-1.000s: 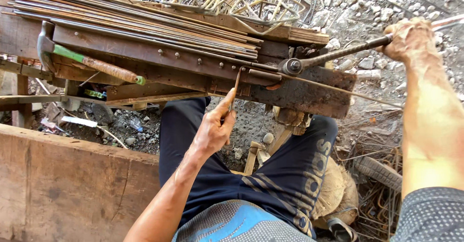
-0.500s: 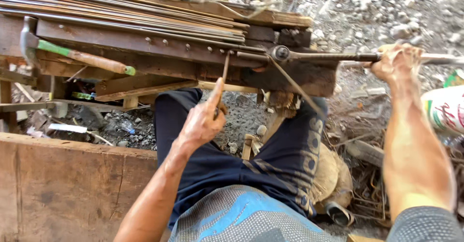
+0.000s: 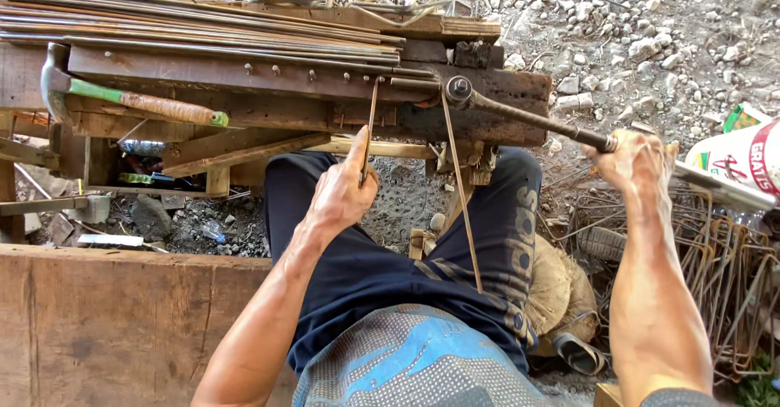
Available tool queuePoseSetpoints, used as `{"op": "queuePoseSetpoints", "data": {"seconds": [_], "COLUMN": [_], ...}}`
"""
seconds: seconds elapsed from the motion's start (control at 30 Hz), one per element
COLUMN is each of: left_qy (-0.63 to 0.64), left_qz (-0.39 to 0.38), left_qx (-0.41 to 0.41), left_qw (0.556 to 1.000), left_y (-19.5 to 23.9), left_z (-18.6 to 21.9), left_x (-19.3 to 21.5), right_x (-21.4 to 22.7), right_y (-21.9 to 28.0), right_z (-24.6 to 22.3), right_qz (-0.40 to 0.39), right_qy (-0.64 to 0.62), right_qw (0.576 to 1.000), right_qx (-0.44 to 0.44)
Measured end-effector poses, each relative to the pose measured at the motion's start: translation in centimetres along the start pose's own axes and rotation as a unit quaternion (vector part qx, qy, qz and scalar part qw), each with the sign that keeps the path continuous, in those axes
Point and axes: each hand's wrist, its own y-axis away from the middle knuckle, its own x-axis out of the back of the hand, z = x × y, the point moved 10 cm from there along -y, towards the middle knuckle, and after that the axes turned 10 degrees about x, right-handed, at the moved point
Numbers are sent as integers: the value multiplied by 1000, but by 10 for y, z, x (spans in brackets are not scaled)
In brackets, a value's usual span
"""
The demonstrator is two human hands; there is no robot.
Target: The person uses a manual bending machine to bend thin metal rods into rectangular shapes. They feed the rods into the machine, rotate the crank to bend the metal, and remove the finished pieces.
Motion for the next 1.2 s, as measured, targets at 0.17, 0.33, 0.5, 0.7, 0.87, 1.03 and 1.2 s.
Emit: {"op": "queuePoseSetpoints", "data": {"seconds": [0.17,0.33,0.5,0.7,0.87,1.03,1.2], "left_qy": [20,27,32,54,84,169,381], "left_qz": [-4,1,21,5,-25,-83,-156], "left_qx": [24,19,-2,4,19,30,42], "left_qw": [1000,999,999,999,996,982,910], "left_y": [3,3,-1,1,8,25,24], "left_z": [-1,-3,-6,-7,-3,4,-10], "left_x": [1,-1,-3,-5,-2,3,-19], "right_x": [-11,-18,-11,-3,-10,-24,-28], "right_y": [-9,-16,-12,3,35,74,73], "right_z": [11,20,11,0,-7,-16,-11], "right_qz": [-3,-2,-1,5,23,-25,-7], "right_qy": [51,40,46,39,24,34,-19], "right_qw": [999,999,999,999,999,998,998], "right_qx": [-9,-29,-18,-11,2,-44,-61]}}
